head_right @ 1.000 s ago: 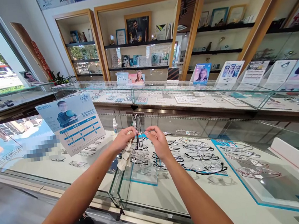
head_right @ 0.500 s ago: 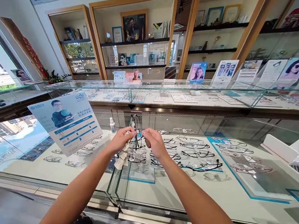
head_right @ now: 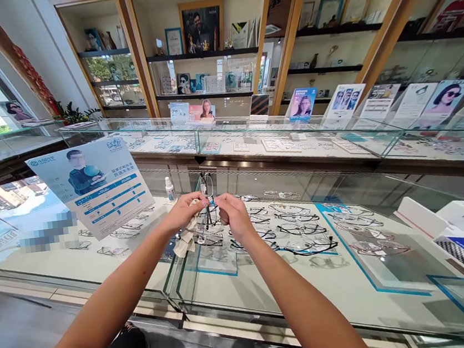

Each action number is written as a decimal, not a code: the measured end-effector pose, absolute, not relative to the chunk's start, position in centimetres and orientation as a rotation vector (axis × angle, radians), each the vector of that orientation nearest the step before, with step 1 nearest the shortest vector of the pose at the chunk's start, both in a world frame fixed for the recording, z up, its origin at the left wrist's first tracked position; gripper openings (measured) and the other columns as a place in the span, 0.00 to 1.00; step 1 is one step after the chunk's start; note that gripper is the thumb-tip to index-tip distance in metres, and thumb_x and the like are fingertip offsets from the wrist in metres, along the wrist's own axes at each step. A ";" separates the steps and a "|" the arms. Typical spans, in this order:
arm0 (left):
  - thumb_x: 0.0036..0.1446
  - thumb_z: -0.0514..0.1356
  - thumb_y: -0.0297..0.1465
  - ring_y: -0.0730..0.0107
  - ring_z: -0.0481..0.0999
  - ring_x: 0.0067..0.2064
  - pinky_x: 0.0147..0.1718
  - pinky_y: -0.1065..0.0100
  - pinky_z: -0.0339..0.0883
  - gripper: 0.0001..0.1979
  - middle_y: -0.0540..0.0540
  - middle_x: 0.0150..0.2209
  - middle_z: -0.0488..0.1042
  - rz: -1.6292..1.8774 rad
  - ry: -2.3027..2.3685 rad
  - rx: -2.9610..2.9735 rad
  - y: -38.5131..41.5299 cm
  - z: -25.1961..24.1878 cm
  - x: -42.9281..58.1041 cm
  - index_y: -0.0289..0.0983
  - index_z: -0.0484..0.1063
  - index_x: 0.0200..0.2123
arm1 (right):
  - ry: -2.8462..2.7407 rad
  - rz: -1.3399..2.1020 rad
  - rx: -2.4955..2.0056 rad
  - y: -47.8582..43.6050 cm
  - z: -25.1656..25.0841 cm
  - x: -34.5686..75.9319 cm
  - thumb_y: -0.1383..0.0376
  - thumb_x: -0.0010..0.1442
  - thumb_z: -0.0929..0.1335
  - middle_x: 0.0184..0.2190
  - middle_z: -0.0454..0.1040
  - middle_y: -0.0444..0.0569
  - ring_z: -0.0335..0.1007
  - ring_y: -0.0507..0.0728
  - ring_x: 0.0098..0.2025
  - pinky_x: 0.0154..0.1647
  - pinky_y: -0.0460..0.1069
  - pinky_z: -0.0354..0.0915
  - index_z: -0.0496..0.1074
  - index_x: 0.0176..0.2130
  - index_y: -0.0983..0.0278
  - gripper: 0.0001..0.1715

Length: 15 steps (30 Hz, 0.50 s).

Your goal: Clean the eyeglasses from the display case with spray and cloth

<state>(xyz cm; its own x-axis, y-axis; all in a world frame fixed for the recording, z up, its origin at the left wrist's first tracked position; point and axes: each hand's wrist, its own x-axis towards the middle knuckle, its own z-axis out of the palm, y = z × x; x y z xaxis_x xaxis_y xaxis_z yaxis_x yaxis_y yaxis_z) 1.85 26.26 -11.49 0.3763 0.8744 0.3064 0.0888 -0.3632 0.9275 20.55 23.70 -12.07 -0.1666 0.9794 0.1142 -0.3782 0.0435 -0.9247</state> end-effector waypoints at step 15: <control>0.60 0.66 0.53 0.70 0.63 0.34 0.37 0.69 0.56 0.23 0.52 0.30 0.69 1.065 0.889 1.728 26.4 -11.7 1.7 0.37 0.73 0.32 | -1.057 1.408 -0.797 23.9 -11.9 20.7 0.52 0.46 0.81 0.13 0.46 0.28 0.35 0.44 0.17 0.20 0.46 0.37 0.69 0.28 0.60 0.23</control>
<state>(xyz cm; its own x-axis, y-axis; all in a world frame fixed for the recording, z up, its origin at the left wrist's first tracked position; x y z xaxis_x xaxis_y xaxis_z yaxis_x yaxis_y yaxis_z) 1.68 26.37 -11.73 0.3728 0.8848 0.2794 0.1170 -0.3436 0.9318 20.75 23.86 -11.85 -0.1236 0.9868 0.1048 -0.3764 0.0512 -0.9250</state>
